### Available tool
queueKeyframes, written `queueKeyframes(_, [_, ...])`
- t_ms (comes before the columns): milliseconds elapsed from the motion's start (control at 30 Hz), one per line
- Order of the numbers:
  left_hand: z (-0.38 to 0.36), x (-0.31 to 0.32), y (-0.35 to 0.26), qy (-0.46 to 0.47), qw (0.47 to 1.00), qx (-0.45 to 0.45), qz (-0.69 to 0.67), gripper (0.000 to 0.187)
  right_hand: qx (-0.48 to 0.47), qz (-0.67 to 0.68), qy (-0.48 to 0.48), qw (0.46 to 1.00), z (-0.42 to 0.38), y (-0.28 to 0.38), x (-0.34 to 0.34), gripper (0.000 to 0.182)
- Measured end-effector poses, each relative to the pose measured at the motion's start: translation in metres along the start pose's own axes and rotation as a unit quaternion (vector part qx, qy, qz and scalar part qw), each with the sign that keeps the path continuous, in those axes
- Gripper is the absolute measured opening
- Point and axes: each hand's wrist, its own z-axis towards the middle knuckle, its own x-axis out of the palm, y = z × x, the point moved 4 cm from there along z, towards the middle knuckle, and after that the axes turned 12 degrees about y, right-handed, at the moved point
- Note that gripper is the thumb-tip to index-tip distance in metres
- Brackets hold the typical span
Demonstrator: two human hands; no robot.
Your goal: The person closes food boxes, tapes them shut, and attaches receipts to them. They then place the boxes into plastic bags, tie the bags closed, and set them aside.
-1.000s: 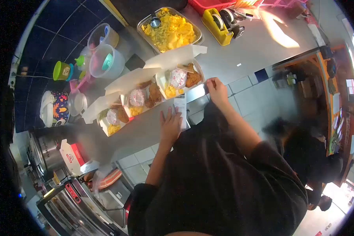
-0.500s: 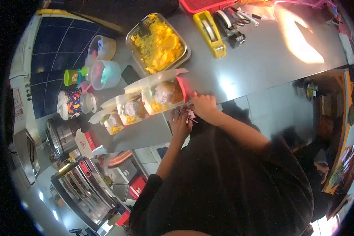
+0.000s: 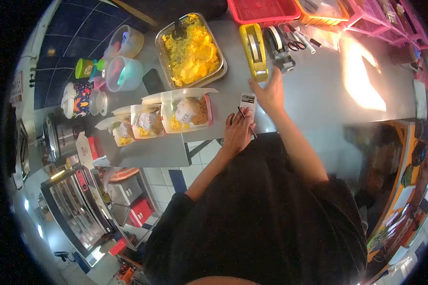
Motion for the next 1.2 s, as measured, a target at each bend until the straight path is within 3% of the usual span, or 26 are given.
queueKeyframes(33, [0.006, -0.001, -0.002, -0.003, 1.0, -0.025, 0.011, 0.045, 0.001, 0.017, -0.016, 1.0, 0.008, 0.015, 0.0, 0.069])
queueKeyframes(67, [0.012, -0.003, -0.003, -0.007, 0.998, -0.052, 0.023, 0.047, 0.08, -0.024, 0.041, 0.996, 0.017, 0.024, -0.003, 0.075])
queueKeyframes(233, [0.065, 0.009, -0.011, -0.035, 0.994, -0.101, -0.003, 0.038, 0.058, -0.152, 0.06, 0.985, 0.029, 0.025, -0.017, 0.075])
queueKeyframes(367, [0.071, 0.008, -0.011, -0.099, 0.991, -0.076, -0.05, 0.033, 0.043, -0.198, 0.087, 0.975, 0.034, 0.016, -0.023, 0.078])
queueKeyframes(433, [0.058, -0.005, -0.002, -0.172, 0.973, -0.092, -0.123, 0.032, 0.015, -0.113, 0.128, 0.985, 0.027, -0.002, -0.019, 0.068])
queueKeyframes(500, [0.066, -0.037, -0.001, -0.166, 0.974, -0.146, -0.05, 0.033, -0.083, 0.012, 0.057, 0.995, 0.012, -0.015, -0.016, 0.049])
queueKeyframes(567, [0.088, -0.058, 0.011, -0.066, 0.982, -0.178, -0.008, 0.037, -0.03, 0.02, 0.0, 0.999, -0.017, 0.001, -0.033, 0.034])
queueKeyframes(667, [0.071, -0.111, 0.004, -0.095, 0.98, -0.165, -0.049, 0.036, -0.066, 0.117, -0.027, 0.991, -0.056, -0.002, -0.021, 0.022])
queueKeyframes(733, [0.03, -0.148, 0.003, -0.17, 0.967, -0.151, -0.112, 0.036, -0.044, 0.095, 0.127, 0.986, -0.073, 0.018, 0.012, 0.017])
queueKeyframes(767, [0.007, -0.163, 0.009, -0.211, 0.957, -0.152, -0.13, 0.036, -0.101, 0.091, 0.173, 0.975, -0.08, 0.04, 0.034, 0.02])
queueKeyframes(800, [-0.017, -0.17, 0.022, -0.235, 0.941, -0.182, -0.165, 0.034, -0.055, 0.116, 0.264, 0.956, -0.083, 0.039, 0.069, 0.025])
queueKeyframes(867, [-0.06, -0.173, 0.055, -0.277, 0.899, -0.247, -0.232, 0.03, -0.033, 0.078, 0.279, 0.957, -0.085, 0.046, 0.12, 0.035])
queueKeyframes(900, [-0.079, -0.171, 0.073, -0.302, 0.872, -0.283, -0.262, 0.027, -0.023, 0.084, 0.266, 0.96, -0.088, 0.043, 0.125, 0.035])
queueKeyframes(1033, [-0.106, -0.177, 0.114, -0.309, 0.856, -0.27, -0.315, 0.026, 0.023, 0.01, 0.241, 0.97, -0.083, 0.028, 0.111, 0.053])
queueKeyframes(1100, [-0.094, -0.186, 0.114, -0.286, 0.909, -0.201, -0.227, 0.029, 0.055, 0.039, 0.21, 0.975, -0.092, 0.019, 0.083, 0.051])
queueKeyframes(1133, [-0.082, -0.192, 0.112, -0.31, 0.927, -0.161, -0.136, 0.031, 0.051, 0.031, 0.16, 0.985, -0.094, 0.025, 0.067, 0.06])
queueKeyframes(1167, [-0.069, -0.195, 0.117, -0.312, 0.925, -0.162, -0.146, 0.031, 0.053, 0.021, 0.158, 0.986, -0.092, 0.033, 0.056, 0.06])
queueKeyframes(1200, [-0.055, -0.205, 0.114, -0.323, 0.934, -0.13, -0.078, 0.033, -0.091, -0.095, -0.006, 0.991, -0.089, 0.068, 0.029, 0.066])
